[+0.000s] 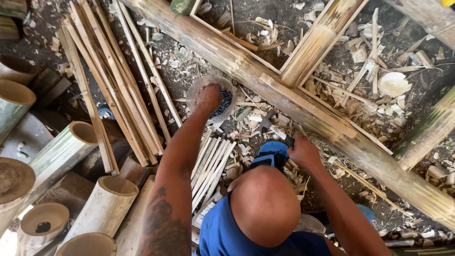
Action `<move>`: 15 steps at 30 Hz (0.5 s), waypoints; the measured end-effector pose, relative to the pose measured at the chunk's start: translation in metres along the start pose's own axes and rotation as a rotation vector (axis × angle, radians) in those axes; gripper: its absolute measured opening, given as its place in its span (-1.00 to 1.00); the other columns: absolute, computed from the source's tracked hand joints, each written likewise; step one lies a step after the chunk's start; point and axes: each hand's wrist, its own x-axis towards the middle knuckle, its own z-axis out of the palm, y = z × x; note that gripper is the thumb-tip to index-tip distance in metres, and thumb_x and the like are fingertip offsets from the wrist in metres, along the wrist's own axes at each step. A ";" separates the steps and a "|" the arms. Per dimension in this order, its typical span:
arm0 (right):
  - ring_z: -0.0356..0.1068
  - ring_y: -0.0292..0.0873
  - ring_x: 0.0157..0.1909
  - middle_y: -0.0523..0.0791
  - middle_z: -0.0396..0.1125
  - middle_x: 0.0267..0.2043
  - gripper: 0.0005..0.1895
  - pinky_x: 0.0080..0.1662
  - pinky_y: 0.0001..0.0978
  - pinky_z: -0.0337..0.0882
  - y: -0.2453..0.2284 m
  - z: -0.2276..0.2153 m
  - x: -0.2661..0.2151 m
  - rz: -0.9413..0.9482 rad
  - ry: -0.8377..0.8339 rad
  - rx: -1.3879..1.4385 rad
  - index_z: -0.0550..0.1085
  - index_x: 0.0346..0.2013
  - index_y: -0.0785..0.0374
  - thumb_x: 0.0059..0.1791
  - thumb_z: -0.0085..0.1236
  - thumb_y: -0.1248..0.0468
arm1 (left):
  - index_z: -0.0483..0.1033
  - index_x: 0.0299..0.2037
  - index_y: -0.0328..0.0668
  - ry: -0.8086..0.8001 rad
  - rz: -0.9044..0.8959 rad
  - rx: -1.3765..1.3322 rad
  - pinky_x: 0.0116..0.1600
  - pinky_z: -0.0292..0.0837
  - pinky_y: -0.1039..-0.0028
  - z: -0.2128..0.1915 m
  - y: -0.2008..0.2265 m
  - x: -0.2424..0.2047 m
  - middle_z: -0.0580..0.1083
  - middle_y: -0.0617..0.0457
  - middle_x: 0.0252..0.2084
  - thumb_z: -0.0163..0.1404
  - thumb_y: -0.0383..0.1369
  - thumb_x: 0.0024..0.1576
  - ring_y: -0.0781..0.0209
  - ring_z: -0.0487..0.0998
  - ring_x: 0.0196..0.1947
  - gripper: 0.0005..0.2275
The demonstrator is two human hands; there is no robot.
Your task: The person assembles a bamboo frame by cutting bamboo strips with a hand saw, positioning them between larger bamboo poles, and securing them with nails using a hammer. The person repeatedly measures, cuts, and hammers nails into the frame structure.
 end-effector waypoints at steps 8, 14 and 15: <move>0.53 -0.13 -0.36 0.00 0.54 -0.28 -0.54 -0.27 -0.26 0.49 0.003 -0.029 -0.034 -0.193 0.179 0.544 0.53 -0.05 0.23 -0.12 0.33 0.03 | 0.45 0.15 -0.16 -0.097 -0.098 0.029 -0.10 0.63 0.15 -0.003 0.001 -0.006 0.54 -0.19 -0.07 0.11 -0.20 0.25 -0.03 0.62 -0.17 -0.66; 0.36 -0.23 -0.46 -0.07 0.42 -0.43 -0.70 -0.40 -0.32 0.36 -0.007 -0.044 -0.036 -0.170 0.283 0.725 0.52 -0.17 0.31 -0.01 0.27 0.12 | 0.54 -0.04 -0.09 -0.054 -0.043 -0.047 -0.23 0.48 0.29 -0.054 -0.008 -0.034 0.56 -0.07 -0.26 0.09 -0.34 0.15 0.15 0.50 -0.37 -0.80; 0.32 -0.24 -0.49 -0.08 0.39 -0.46 -0.71 -0.43 -0.31 0.33 -0.010 -0.047 -0.036 -0.136 0.274 0.749 0.52 -0.19 0.32 0.01 0.25 0.13 | 0.52 -0.04 -0.16 0.024 -0.018 -0.109 -0.32 0.48 0.30 -0.060 -0.004 -0.039 0.55 -0.08 -0.30 0.05 -0.36 0.19 0.14 0.51 -0.42 -0.82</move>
